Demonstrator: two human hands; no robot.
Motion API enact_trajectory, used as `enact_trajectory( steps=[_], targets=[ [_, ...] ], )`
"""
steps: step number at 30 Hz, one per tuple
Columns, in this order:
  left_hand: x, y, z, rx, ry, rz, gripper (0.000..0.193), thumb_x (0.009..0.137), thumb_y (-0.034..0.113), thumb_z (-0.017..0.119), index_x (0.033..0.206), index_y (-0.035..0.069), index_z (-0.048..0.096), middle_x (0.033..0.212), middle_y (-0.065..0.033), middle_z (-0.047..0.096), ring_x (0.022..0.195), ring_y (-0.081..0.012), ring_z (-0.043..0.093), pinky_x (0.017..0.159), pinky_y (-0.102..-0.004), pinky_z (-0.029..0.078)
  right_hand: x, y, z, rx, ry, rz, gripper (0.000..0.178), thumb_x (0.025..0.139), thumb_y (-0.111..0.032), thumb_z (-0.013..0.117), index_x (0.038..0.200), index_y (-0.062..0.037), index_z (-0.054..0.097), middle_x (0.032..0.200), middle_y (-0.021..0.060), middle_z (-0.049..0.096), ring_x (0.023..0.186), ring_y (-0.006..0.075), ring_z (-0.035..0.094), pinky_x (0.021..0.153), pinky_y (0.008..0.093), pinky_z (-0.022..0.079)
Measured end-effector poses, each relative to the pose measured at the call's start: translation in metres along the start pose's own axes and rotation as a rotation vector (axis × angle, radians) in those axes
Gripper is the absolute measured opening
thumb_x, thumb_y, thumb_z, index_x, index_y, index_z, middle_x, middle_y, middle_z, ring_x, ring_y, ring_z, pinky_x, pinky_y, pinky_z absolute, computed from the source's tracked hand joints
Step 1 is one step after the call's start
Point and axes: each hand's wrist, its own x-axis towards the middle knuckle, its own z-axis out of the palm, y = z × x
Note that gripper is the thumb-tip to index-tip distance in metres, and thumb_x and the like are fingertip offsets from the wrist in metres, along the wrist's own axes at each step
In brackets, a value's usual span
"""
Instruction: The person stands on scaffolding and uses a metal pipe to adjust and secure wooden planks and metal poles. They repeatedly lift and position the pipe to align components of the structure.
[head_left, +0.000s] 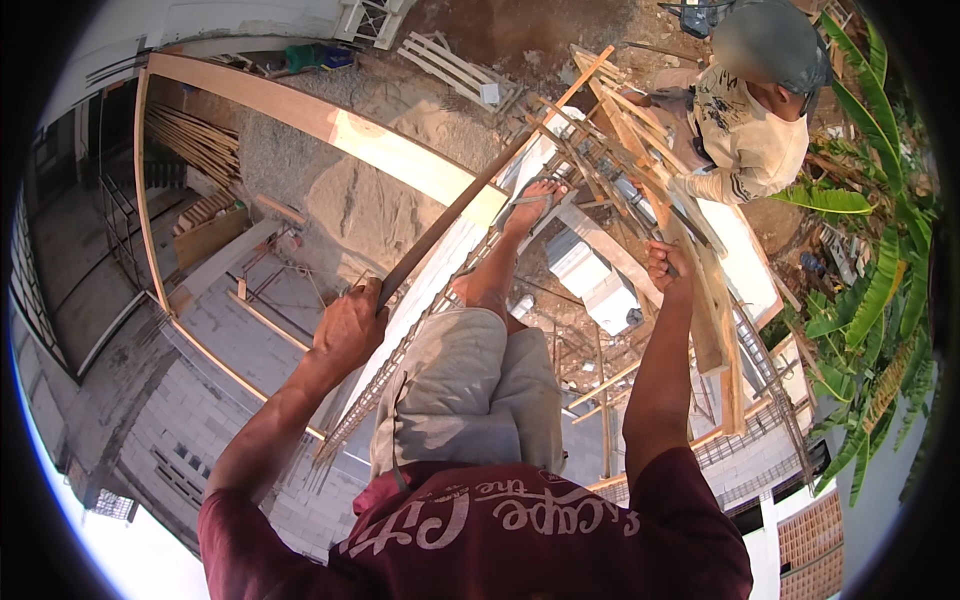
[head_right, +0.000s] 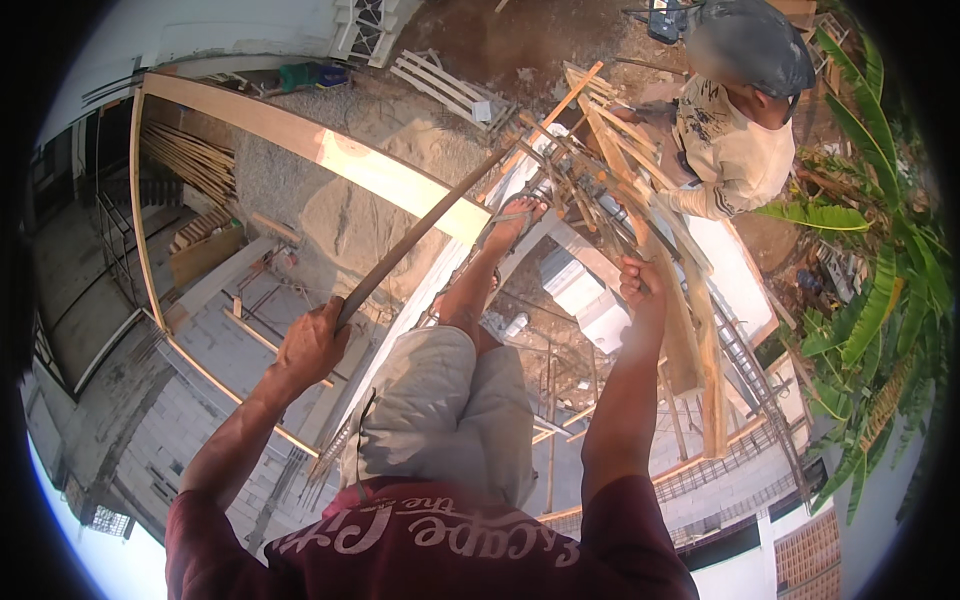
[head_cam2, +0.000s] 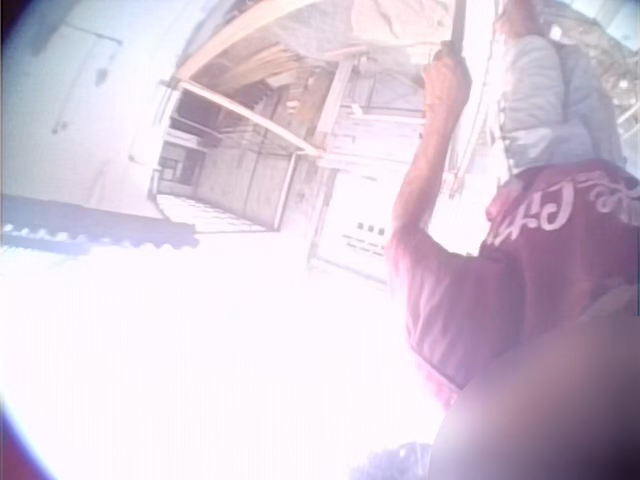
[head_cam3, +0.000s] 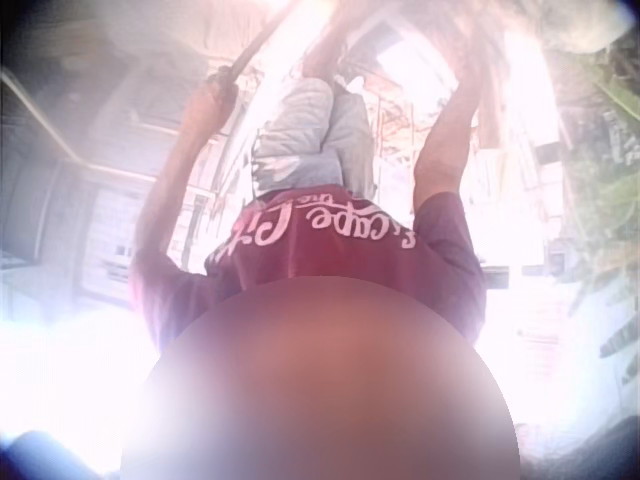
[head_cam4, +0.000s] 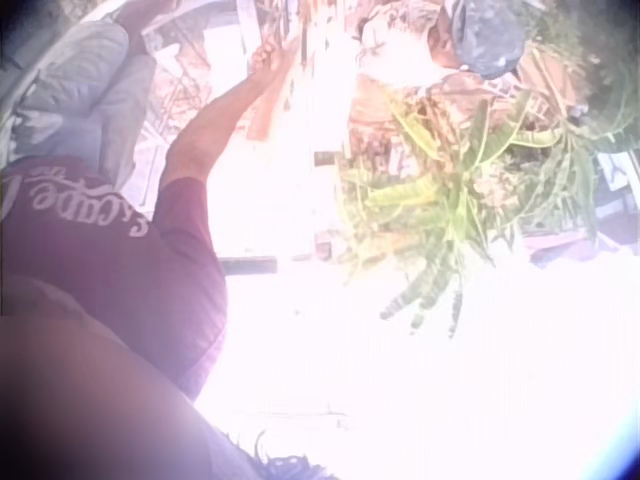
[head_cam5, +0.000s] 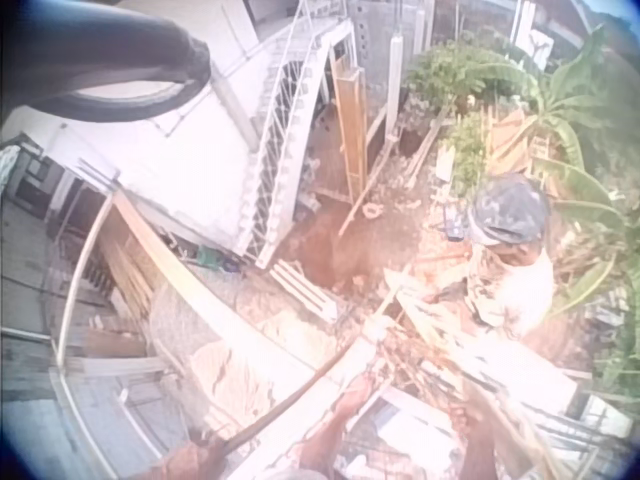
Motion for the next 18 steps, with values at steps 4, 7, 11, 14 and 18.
enact_trajectory(
  steps=[4,7,11,14,18],
  targets=[
    [0.053,0.036,-0.023,0.116,0.001,-0.013,0.022,0.09,0.005,0.06,0.11,-0.001,0.054,0.093,-0.0278,0.066,0.086,-0.0478,0.067,0.076,-0.0538,0.055,-0.004,0.005,0.001,0.033,-0.011,-0.025,0.021,0.106,-0.017,0.051,0.088,-0.0082,0.056,0.055,-0.0078,0.041,0.038,0.0047,0.036,0.032,0.0221,0.029],
    [0.088,0.054,-0.034,0.248,-0.03,0.023,0.023,0.089,0.004,0.057,0.111,-0.003,0.056,0.097,-0.0269,0.067,0.089,-0.0438,0.07,0.078,-0.0517,0.057,0.002,0.01,-0.016,0.005,-0.257,-0.084,0.018,0.103,-0.016,0.054,0.105,0.0019,0.055,0.07,-0.0029,0.047,0.05,0.0064,0.041,0.042,0.0224,0.035],
    [0.13,0.072,-0.033,0.394,-0.016,0.109,0.029,0.09,0.005,0.057,0.117,-0.005,0.058,0.108,-0.0246,0.066,0.099,-0.038,0.07,0.082,-0.0463,0.058,0.013,0.019,-0.041,0.091,-0.583,-0.21,0.048,0.098,-0.017,0.06,0.131,0.0157,0.047,0.095,0.0038,0.052,0.07,0.0079,0.047,0.057,0.021,0.043],
    [0.169,0.095,-0.025,0.482,-0.105,0.104,0.032,0.092,0.006,0.056,0.122,-0.006,0.058,0.114,-0.0215,0.064,0.108,-0.0329,0.068,0.086,-0.0411,0.058,0.019,0.022,-0.046,0.092,-0.623,-0.205,0.051,0.098,-0.019,0.061,0.132,0.0162,0.047,0.096,0.0032,0.052,0.071,0.0071,0.046,0.058,0.0198,0.042],
    [0.22,0.139,-0.005,0.666,-0.137,0.2,0.026,0.093,0.013,0.062,0.113,-0.002,0.071,0.111,-0.016,0.071,0.105,-0.027,0.07,0.086,-0.0342,0.058,0.014,0.026,-0.046,0.097,-0.614,-0.282,0.052,0.099,-0.022,0.062,0.132,0.0161,0.048,0.096,0.0022,0.051,0.072,0.0057,0.045,0.06,0.0184,0.041]
  ],
)
